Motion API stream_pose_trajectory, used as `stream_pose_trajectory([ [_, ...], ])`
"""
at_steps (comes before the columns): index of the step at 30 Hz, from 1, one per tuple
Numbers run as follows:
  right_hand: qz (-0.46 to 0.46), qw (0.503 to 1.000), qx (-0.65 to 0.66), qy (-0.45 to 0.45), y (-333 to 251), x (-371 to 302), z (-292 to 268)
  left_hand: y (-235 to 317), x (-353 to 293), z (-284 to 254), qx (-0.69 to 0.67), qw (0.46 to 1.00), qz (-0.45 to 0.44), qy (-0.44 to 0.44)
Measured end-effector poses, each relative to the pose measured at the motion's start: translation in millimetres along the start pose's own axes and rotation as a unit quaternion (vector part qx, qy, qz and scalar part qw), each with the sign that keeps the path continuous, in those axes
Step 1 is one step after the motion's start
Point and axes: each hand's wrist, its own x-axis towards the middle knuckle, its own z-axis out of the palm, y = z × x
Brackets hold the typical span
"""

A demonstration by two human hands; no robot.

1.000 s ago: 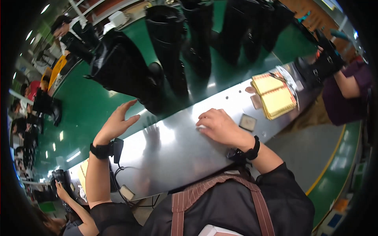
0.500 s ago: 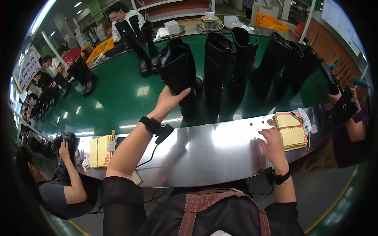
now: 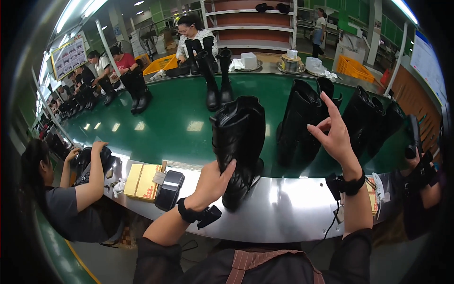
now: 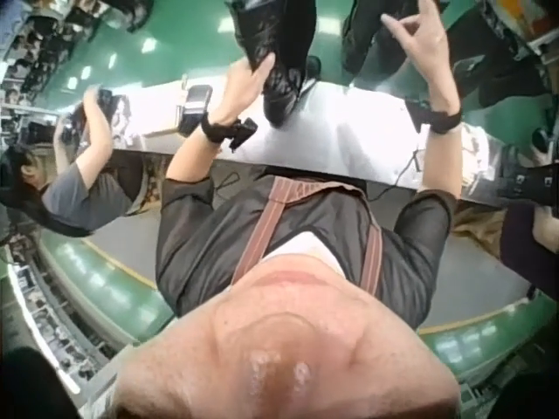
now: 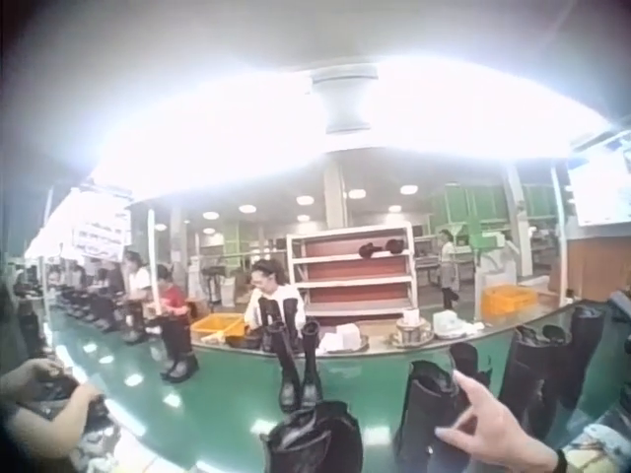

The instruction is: Inspect and clean black boots on a manufacturing assembly line.

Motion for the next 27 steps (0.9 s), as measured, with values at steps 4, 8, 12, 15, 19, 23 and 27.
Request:
stream_pose_trajectory([
  [4, 0.028, 0.994, -0.104, -0.018, 9, 31, 19, -8, -32, -7, -0.016, 0.999, -0.032, 0.018],
  [8, 0.053, 0.998, -0.017, 0.018, -1, 28, 21, -16, -42, -7, -0.014, 1.000, 0.021, 0.009],
  [12, 0.005, 0.992, 0.021, 0.123, -34, 11, -16, -18, -44, -3, -0.033, 0.999, 0.027, 0.012],
  [15, 0.024, 0.989, 0.004, 0.147, -54, -10, -58, -18, -44, 1, -0.018, 0.999, 0.040, 0.016],
  [19, 0.036, 0.992, 0.060, 0.101, -58, -43, -70, -18, -43, 6, -0.039, 0.998, 0.051, 0.028],
  [23, 0.013, 0.990, 0.014, 0.139, -60, -76, -77, -15, -47, 8, -0.043, 0.998, -0.020, 0.032],
  [27, -0.029, 0.987, -0.051, 0.151, -67, -104, -96, -8, -55, 11, -0.054, 0.998, 0.014, 0.041],
])
